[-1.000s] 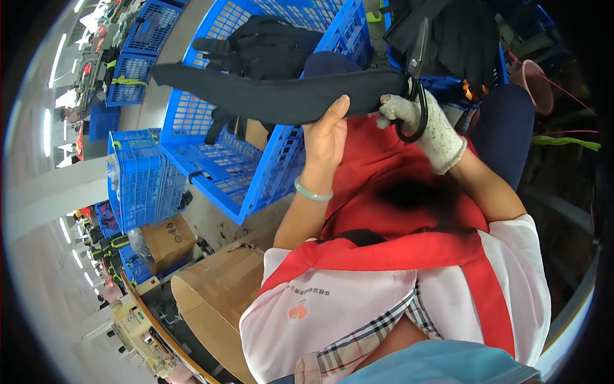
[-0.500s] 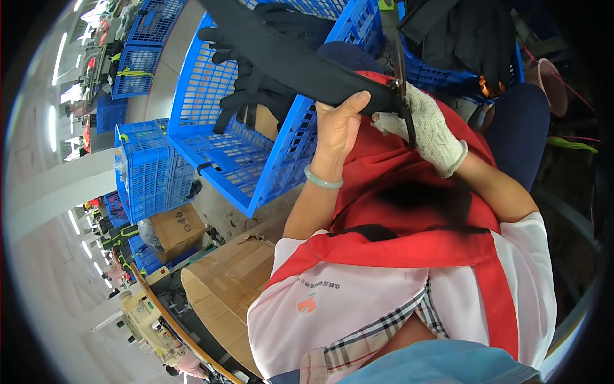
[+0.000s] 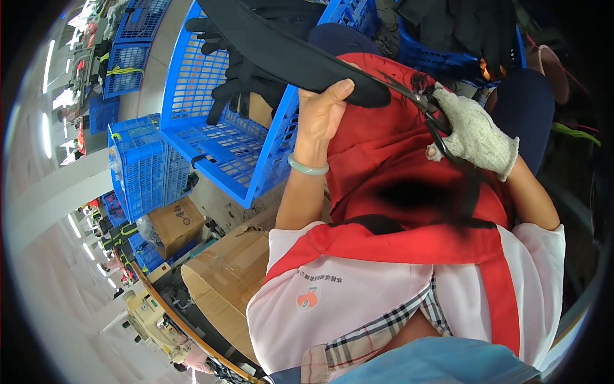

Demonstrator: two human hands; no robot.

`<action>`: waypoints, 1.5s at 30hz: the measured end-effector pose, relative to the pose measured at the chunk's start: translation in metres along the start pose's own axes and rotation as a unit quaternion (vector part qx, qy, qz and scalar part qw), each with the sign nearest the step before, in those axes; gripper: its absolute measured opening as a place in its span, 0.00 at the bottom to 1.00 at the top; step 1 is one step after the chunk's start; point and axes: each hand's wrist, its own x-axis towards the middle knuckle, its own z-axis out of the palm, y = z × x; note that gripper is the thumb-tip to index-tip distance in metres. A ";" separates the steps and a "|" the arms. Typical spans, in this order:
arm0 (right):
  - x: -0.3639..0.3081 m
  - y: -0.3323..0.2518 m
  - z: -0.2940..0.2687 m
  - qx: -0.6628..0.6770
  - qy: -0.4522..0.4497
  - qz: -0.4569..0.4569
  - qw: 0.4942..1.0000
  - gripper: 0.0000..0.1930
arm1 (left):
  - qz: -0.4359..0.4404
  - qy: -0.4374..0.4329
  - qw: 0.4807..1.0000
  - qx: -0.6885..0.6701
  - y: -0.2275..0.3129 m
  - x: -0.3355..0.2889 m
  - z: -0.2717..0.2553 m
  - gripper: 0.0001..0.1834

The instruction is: Trimming excess material from curved black foam components using scissors at a factory workbench.

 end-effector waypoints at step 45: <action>0.012 -0.005 0.023 0.220 -0.044 0.078 0.971 0.38 | 0.006 0.039 0.998 -0.051 -0.008 -0.015 -0.002 0.18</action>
